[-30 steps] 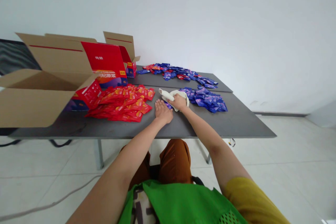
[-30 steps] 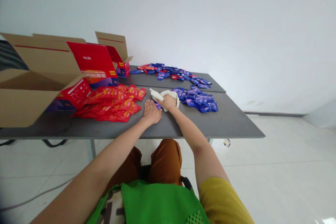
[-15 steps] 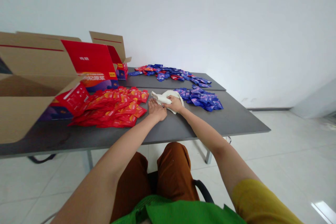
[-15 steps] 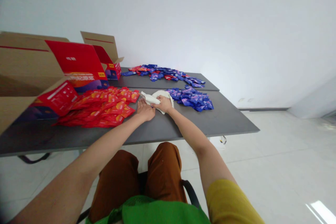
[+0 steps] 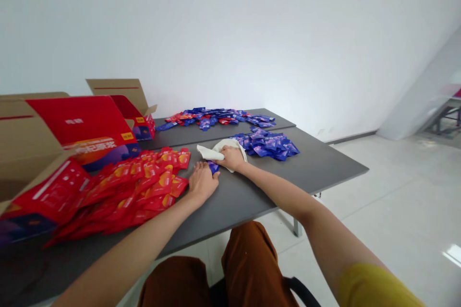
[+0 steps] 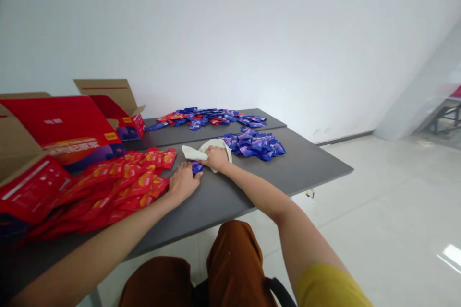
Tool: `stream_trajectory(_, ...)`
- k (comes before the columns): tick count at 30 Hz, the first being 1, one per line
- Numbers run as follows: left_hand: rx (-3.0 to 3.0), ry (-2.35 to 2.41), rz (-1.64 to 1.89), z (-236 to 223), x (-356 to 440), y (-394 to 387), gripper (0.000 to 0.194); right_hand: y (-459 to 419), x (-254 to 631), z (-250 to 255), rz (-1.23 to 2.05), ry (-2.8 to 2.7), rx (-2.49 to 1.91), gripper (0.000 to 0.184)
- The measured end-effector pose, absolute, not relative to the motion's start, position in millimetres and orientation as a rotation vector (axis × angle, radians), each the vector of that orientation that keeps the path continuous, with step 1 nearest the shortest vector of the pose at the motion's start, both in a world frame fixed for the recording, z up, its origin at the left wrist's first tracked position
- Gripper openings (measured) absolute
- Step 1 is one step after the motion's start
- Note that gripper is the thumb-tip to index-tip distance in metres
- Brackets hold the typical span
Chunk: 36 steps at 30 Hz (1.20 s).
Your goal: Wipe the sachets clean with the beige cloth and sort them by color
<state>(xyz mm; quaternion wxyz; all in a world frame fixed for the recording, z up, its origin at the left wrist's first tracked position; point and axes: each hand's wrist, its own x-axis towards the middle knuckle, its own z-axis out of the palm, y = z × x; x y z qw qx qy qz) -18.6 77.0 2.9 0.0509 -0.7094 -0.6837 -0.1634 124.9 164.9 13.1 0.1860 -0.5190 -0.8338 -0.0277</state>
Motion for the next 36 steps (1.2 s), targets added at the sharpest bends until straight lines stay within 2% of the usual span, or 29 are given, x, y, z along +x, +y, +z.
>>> stream_trajectory(4,-2.126,-2.212,-0.48,11,-20,75,0.051,161,129,12,0.055,-2.43,-1.294,0.033)
stream_trajectory(8,-2.173,-2.288,-0.396,18,-27,81,0.059,156,134,9,0.303,-2.511,-0.932,0.025)
stream_trajectory(10,-2.134,-2.331,-0.432,19,-28,83,0.077,159,133,8,0.341,-2.523,-0.864,0.026)
stream_trajectory(13,-1.971,-2.423,-0.543,20,-27,85,0.117,170,129,10,0.263,-2.515,-0.973,0.031)
stream_trajectory(14,-1.923,-2.435,-0.576,20,-26,85,0.125,175,128,11,0.219,-2.511,-1.025,0.033)
stream_trajectory(16,-1.875,-2.418,-0.589,19,-24,84,0.13,182,130,12,0.148,-2.517,-1.113,0.036)
stream_trajectory(20,-1.882,-2.331,-0.47,17,-17,81,0.119,184,142,16,0.146,-2.537,-1.2,0.039)
stream_trajectory(26,-1.987,-2.143,-0.416,12,-15,76,0.099,170,152,22,0.505,-2.598,-0.962,0.034)
stream_trajectory(31,-2.006,-2.116,-0.406,11,-16,75,0.095,173,146,13,0.225,-2.49,-1.108,0.031)
stream_trajectory(36,-2.07,-2.035,-0.343,12,-16,72,0.053,178,143,9,0.077,-2.448,-1.3,0.04)
